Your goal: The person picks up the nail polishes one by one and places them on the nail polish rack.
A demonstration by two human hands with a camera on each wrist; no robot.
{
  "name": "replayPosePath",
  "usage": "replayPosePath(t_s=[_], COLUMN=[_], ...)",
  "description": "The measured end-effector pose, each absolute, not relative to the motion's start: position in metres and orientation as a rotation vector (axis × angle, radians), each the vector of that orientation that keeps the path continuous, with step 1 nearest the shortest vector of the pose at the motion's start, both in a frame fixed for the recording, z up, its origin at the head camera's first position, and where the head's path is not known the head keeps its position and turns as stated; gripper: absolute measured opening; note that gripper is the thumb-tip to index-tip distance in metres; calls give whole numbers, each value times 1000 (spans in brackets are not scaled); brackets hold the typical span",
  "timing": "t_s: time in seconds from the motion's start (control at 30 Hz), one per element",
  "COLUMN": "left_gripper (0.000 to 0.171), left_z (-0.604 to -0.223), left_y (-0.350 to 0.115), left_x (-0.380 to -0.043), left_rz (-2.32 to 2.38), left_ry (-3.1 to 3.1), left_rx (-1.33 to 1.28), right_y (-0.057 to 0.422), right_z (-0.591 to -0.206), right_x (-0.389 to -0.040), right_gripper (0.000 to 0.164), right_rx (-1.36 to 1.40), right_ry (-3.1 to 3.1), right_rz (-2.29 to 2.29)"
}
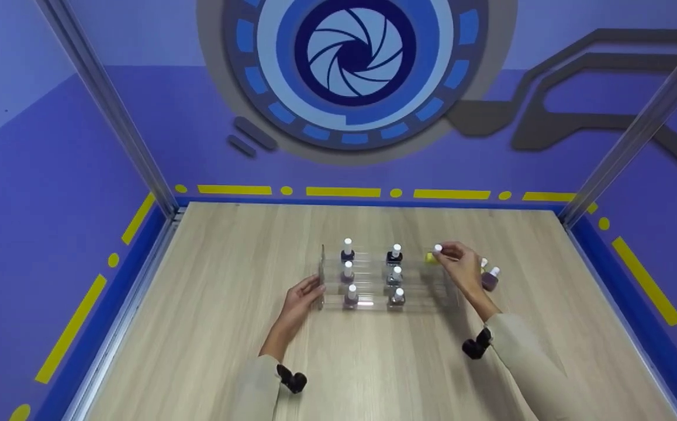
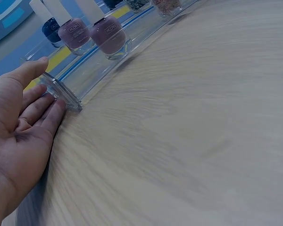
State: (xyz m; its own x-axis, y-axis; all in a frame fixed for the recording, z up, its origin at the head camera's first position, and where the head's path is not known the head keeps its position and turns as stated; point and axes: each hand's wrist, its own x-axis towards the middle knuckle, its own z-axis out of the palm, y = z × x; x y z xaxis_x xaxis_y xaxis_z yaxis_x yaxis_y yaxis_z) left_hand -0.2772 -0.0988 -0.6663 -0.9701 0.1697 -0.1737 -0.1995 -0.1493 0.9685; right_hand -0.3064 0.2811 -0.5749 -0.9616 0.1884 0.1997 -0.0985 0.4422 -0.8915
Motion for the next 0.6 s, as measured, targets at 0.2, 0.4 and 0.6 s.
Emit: replayPosePath(t_s=[0.2, 0.4, 0.6], left_gripper=[59, 58, 59], left_z=[-667, -668, -667], left_y=[-98, -98, -98], left_x=[-277, -278, -278], left_rz=[2225, 2227, 2223], left_ry=[1852, 1856, 1886], left_rx=[-25, -25, -49], right_y=[287, 308, 336], right_z=[-569, -559, -555], right_x=[-303, -300, -297], right_gripper=[26, 32, 23], right_rx=[-21, 35, -103], right_ry=[-2439, -2434, -2467], right_rz=[1541, 1495, 1417])
